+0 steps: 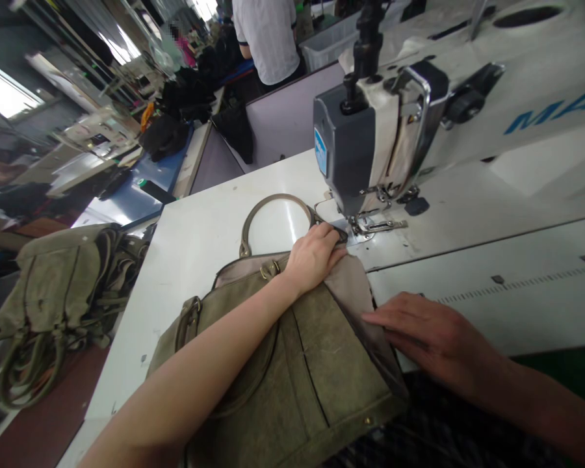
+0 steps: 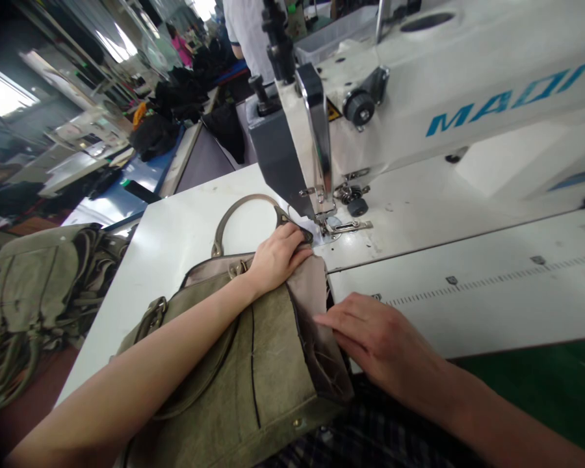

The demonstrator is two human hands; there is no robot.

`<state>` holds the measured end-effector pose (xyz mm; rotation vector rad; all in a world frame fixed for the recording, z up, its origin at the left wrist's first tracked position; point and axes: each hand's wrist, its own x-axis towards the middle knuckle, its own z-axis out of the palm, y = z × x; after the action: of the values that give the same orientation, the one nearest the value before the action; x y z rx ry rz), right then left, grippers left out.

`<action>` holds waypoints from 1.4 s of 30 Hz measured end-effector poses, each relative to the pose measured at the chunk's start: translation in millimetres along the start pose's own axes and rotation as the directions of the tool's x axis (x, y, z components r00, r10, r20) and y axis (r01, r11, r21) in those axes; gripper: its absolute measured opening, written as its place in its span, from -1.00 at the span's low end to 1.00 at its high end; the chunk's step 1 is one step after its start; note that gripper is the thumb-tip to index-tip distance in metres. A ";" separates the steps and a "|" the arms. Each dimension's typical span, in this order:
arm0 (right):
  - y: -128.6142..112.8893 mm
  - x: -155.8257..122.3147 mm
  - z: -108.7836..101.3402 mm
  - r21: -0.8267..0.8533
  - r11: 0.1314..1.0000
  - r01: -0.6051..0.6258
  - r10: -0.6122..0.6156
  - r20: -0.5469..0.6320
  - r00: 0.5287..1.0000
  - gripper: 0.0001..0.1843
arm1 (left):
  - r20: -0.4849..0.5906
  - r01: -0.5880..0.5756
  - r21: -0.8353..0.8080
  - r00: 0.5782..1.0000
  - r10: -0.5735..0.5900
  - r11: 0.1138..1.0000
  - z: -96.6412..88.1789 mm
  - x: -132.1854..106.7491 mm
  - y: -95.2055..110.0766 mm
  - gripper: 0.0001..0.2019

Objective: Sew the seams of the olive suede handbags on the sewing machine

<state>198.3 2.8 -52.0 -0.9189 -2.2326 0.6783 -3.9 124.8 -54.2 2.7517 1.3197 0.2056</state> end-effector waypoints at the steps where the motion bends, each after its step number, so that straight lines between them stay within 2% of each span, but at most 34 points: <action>1: 1.3 1.2 -1.6 -0.061 0.997 0.046 -0.046 0.011 0.999 -0.74 | -0.016 0.021 0.011 1.000 -0.021 1.000 0.8 -1.1 1.5 -0.80; 4: 8.3 3.5 -1.6 -0.259 0.954 0.153 -0.162 -0.011 0.987 -0.69 | -0.036 0.053 0.014 0.998 -0.053 0.998 2.2 -3.2 5.3 -0.78; 7: 15.6 4.4 4.5 -0.319 0.923 0.217 -0.229 0.000 0.973 -0.69 | 0.018 0.021 -0.030 1.000 -0.021 0.999 -1.9 -2.1 4.1 -0.60; 9: 17.5 5.7 9.7 -0.329 0.914 0.237 -0.239 0.033 0.970 -0.69 | 0.078 -0.009 -0.082 0.997 0.016 0.997 -6.9 0.3 0.3 -0.54; 13: 14.0 8.6 17.8 -0.322 0.915 0.244 -0.251 0.021 0.968 -0.67 | 0.143 -0.056 -0.186 0.986 0.083 0.981 -13.6 4.4 -8.1 -0.62; 17: 10.0 4.0 25.3 -0.211 0.952 0.221 -0.240 -0.066 0.969 -0.64 | 0.121 -0.054 -0.216 0.989 0.082 0.975 -12.1 4.3 -10.3 -0.57; 23: 9.1 -8.5 33.5 -0.189 0.969 0.157 -0.170 -0.054 0.984 -0.57 | 0.069 -0.041 -0.170 0.996 0.054 0.985 -5.7 1.6 -7.1 -0.60; 28: -1.4 -15.3 27.1 -0.248 0.959 0.135 -0.110 0.115 0.987 -0.48 | 0.039 -0.040 -0.185 0.998 0.048 0.982 -3.9 5.1 -7.4 -0.75; 31: -11.0 -24.0 18.2 -0.291 0.950 0.114 -0.050 0.216 0.975 -0.27 | 0.054 -0.029 -0.221 0.998 0.042 0.975 -4.6 8.8 -9.6 -0.78; 34: -15.6 -30.1 11.3 -0.267 0.955 0.127 -0.029 0.342 0.939 -0.13 | 0.057 -0.034 -0.251 0.997 0.050 0.967 -4.7 11.2 -12.8 -0.79; 36: -14.7 -31.2 11.9 -0.232 0.960 0.156 -0.062 0.366 0.928 -0.17 | 0.059 -0.039 -0.266 0.997 0.057 0.963 -4.5 11.3 -14.3 -0.81; 40: -9.1 -27.9 22.1 -0.169 0.964 0.206 -0.158 0.262 0.952 -0.52 | 0.049 -0.039 -0.263 0.997 0.053 0.964 -3.7 8.6 -13.7 -0.83; 42: -5.5 -23.5 23.3 -0.121 0.966 0.230 -0.192 0.264 0.945 -0.61 | 0.037 -0.032 -0.251 0.998 0.042 0.967 -2.7 8.7 -13.4 -0.83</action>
<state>192.7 -23.3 -72.3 -0.6773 -2.5916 0.5576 -9.2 140.0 -52.6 2.5550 1.1453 0.2941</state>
